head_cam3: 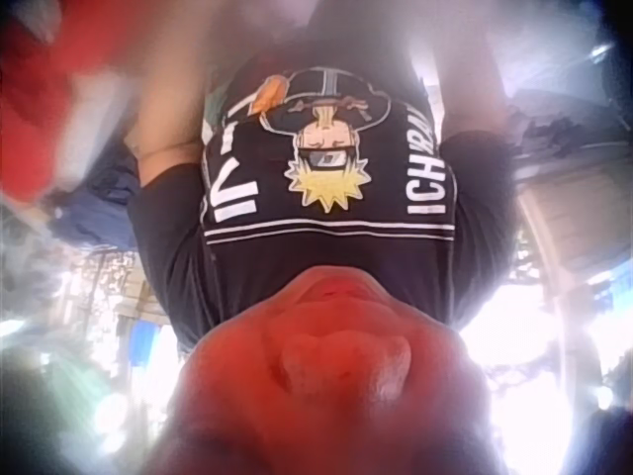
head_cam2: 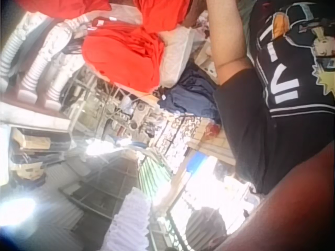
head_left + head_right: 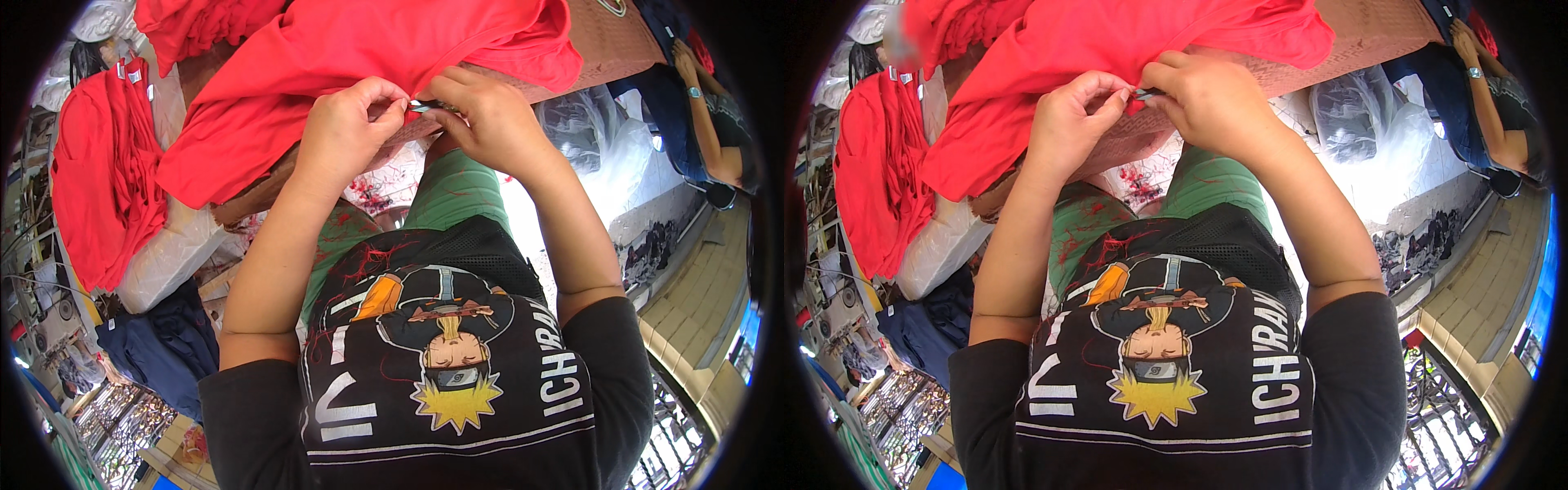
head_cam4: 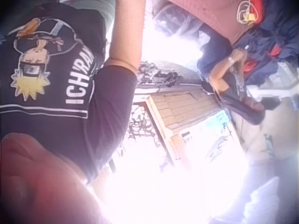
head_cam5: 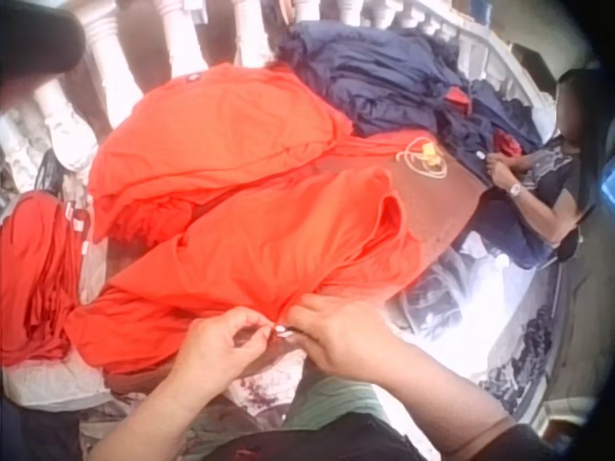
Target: The person trims excess threads from red t-shirts using thread nippers, picking up and rotating the garments on a table to find and remove loose ends near the necklines and seams.
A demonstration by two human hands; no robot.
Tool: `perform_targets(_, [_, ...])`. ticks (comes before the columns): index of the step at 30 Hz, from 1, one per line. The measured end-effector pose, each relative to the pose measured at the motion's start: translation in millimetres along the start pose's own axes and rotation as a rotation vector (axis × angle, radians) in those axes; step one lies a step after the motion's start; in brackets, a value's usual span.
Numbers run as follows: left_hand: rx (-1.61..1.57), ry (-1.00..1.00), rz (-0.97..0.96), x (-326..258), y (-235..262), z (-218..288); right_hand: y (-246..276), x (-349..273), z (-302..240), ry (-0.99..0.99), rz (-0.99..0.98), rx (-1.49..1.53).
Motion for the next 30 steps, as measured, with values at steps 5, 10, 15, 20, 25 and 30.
perform_targets(5, [0.023,-0.395,0.077,-4.7,15.7,18.4,2.4,3.7,-5.3,-0.022,-0.068,-0.162])
perform_targets(10, [-0.398,-0.324,-0.591,-35.0,76.7,31.2,32.6,-0.2,7.1,-0.149,0.103,0.023])
perform_targets(15, [-0.035,-0.271,-0.023,-31.9,60.6,15.1,24.4,7.4,2.0,-0.221,0.055,0.249])
perform_targets(20, [0.475,-0.509,0.291,-20.8,26.9,4.8,-3.9,8.7,0.0,-0.188,0.015,0.38])
perform_targets(25, [0.217,-0.271,0.202,-11.3,26.7,-19.6,-26.5,9.1,15.6,-0.268,-0.007,0.534])
perform_targets(30, [-0.089,-0.217,0.124,-25.3,58.0,-11.1,-33.2,4.7,30.6,-0.347,-0.11,0.72])
Point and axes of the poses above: each hand's wrist, its own x-axis towards the middle knuckle, its own y-axis out of the back of the hand, z = x × y, the point moved 5 cm from there along x, towards the middle knuckle, and after that the axes turned 1 degree about x, right-handed, at the moved point
